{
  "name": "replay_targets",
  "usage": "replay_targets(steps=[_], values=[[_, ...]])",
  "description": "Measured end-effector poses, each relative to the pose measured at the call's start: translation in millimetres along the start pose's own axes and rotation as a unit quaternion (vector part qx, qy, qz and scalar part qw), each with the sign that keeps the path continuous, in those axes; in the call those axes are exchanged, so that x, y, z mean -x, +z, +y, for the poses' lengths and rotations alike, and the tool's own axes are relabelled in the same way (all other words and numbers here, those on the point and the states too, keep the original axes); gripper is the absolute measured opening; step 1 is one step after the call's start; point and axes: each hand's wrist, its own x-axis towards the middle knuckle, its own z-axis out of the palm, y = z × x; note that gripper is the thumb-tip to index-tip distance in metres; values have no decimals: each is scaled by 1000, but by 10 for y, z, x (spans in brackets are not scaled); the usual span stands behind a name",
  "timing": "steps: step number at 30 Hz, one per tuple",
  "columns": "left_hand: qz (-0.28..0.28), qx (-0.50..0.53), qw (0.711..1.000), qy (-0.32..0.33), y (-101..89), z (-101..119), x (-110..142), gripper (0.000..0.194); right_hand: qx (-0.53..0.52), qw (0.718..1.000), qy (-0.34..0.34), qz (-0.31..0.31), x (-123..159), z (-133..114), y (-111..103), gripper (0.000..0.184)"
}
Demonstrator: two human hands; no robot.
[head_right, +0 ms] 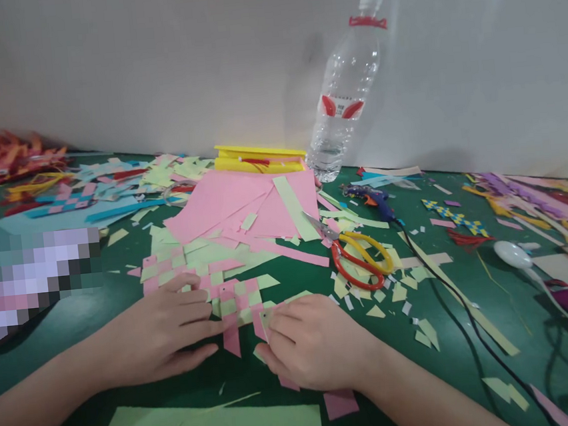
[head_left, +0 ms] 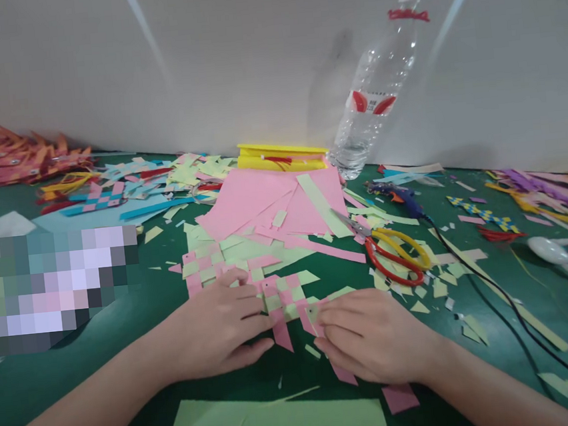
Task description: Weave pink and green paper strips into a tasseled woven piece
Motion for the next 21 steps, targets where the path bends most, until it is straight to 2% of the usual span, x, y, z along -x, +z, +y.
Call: replay_targets(steps=[4,7,10,13,17,21], values=[[2,-8,1000,7,-15,1,-6,21,-14,999,-13,28,-11,22,-33,25],[18,-23,999,14,-53,1,-7,22,-28,996,-20,78,10,106,-88,18],[42,-33,999,8,-83,-27,11,24,15,994,11,107,78,276,-125,15],[74,-56,995,-19,-89,-102,54,24,96,986,75,116,169,486,-114,12],[108,-99,987,-70,-101,-232,127,25,143,974,157,73,265,685,-53,11],[165,-135,965,-153,-149,-306,170,26,147,968,202,1,300,730,-13,12]])
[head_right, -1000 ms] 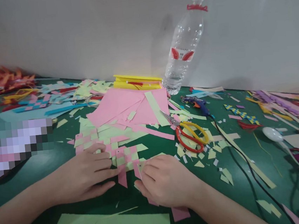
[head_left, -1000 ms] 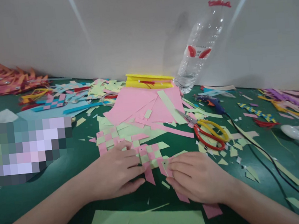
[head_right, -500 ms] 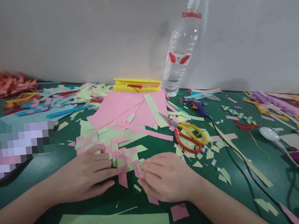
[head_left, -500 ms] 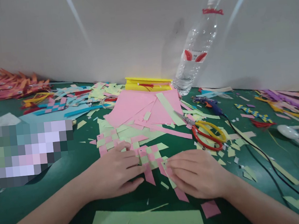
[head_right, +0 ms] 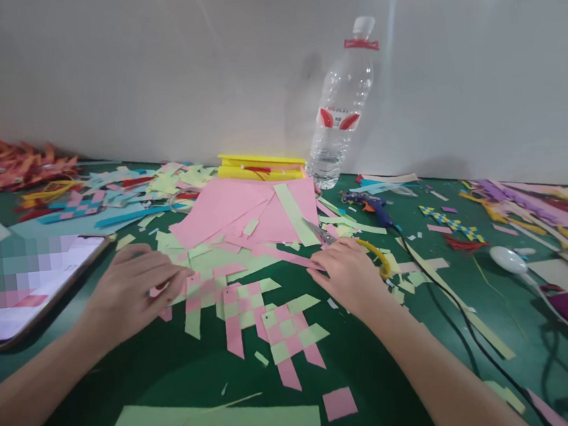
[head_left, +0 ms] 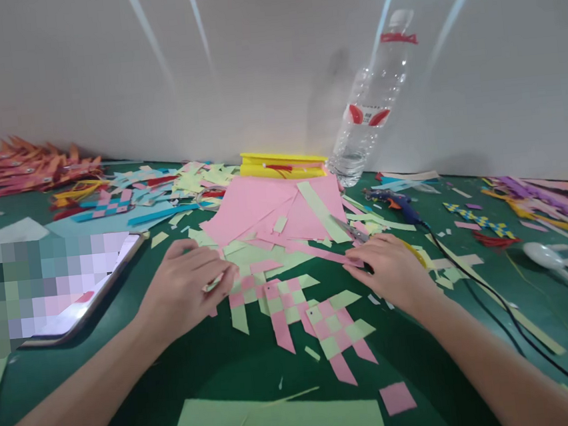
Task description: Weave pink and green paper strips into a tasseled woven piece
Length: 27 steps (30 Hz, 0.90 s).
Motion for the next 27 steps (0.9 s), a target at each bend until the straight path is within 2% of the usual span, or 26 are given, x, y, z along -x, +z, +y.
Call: replay_targets(steps=[5,9,12,17,23,27], values=[[70,-36,994,-72,-55,-29,-23,30,-20,999,41,-26,18,-29,13,17],[72,-26,991,-109,-63,-25,-26,31,-53,995,83,-25,24,-47,24,9],[67,-16,993,-96,-39,-12,-16,30,-63,995,76,-14,17,-68,16,8],[38,18,996,-73,38,15,16,15,-88,994,29,51,-19,-160,-47,11],[6,24,998,-57,103,66,24,33,-105,980,-6,170,-75,-331,-155,9],[-12,31,998,-52,115,70,30,23,-118,974,-31,192,-90,-403,-206,13]])
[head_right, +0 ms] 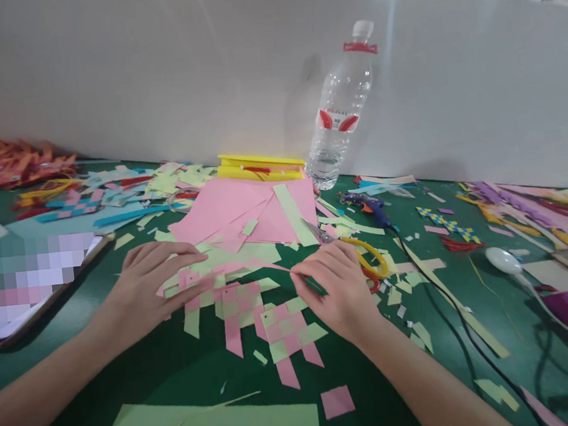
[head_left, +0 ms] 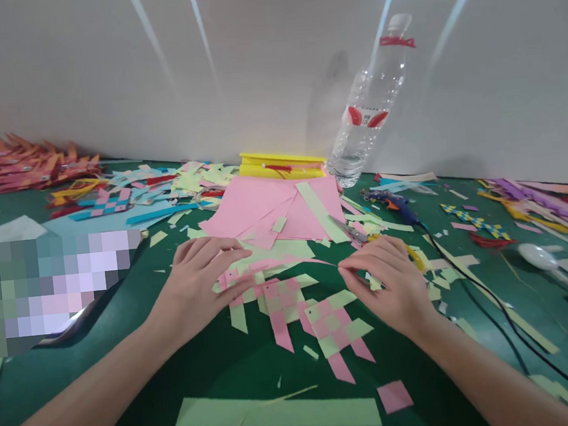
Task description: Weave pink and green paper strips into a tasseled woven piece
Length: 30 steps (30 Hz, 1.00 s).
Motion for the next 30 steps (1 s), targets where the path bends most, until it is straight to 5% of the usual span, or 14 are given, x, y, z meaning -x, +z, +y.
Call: replay_targets(steps=[8,18,30], values=[[7,34,999,7,-28,33,-25,16,-11,1000,7,28,-4,-43,-33,16],[11,59,996,66,7,187,-64,20,-77,989,95,82,-14,-90,-45,16],[8,81,993,82,-10,222,-67,20,-198,933,261,148,89,-130,-11,6]])
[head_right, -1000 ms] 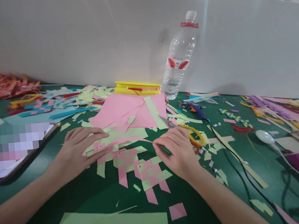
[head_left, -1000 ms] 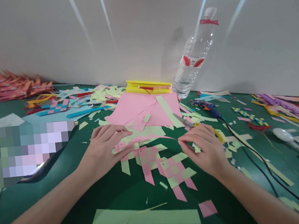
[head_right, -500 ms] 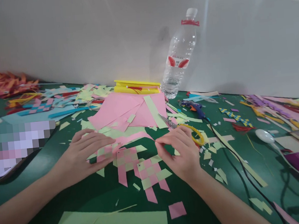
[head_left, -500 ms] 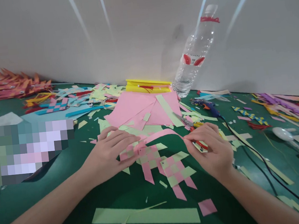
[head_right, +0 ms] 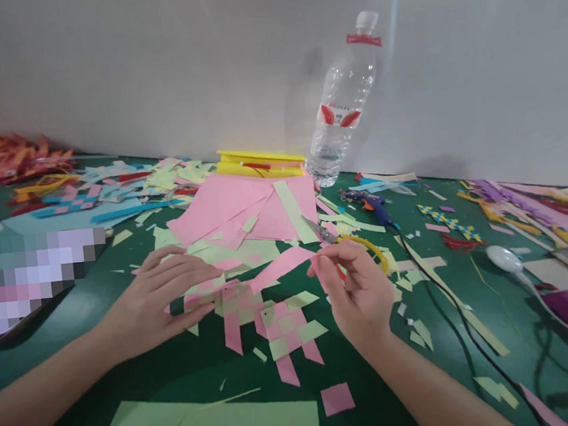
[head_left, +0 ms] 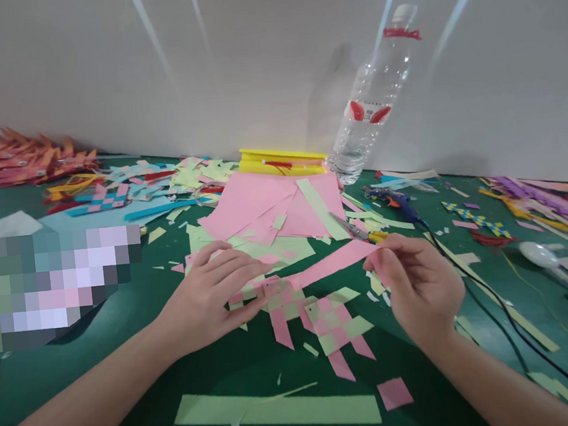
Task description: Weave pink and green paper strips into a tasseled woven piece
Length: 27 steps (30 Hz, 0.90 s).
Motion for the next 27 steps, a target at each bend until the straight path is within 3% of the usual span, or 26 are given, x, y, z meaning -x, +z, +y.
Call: replay_targets(steps=[5,10,16,22,27], values=[[-58,33,997,40,-25,67,-8,35,-41,997,-9,-58,27,-112,34,8],[-98,46,990,93,-38,120,-15,48,-38,984,-83,-151,61,-159,79,15],[-88,60,986,128,-54,157,-5,46,-4,964,-132,-229,87,-158,117,15],[-41,66,990,118,-40,156,29,38,-11,957,-133,-257,101,-126,124,11],[-35,71,988,129,-38,153,13,28,-24,950,-154,-269,120,-126,134,9]])
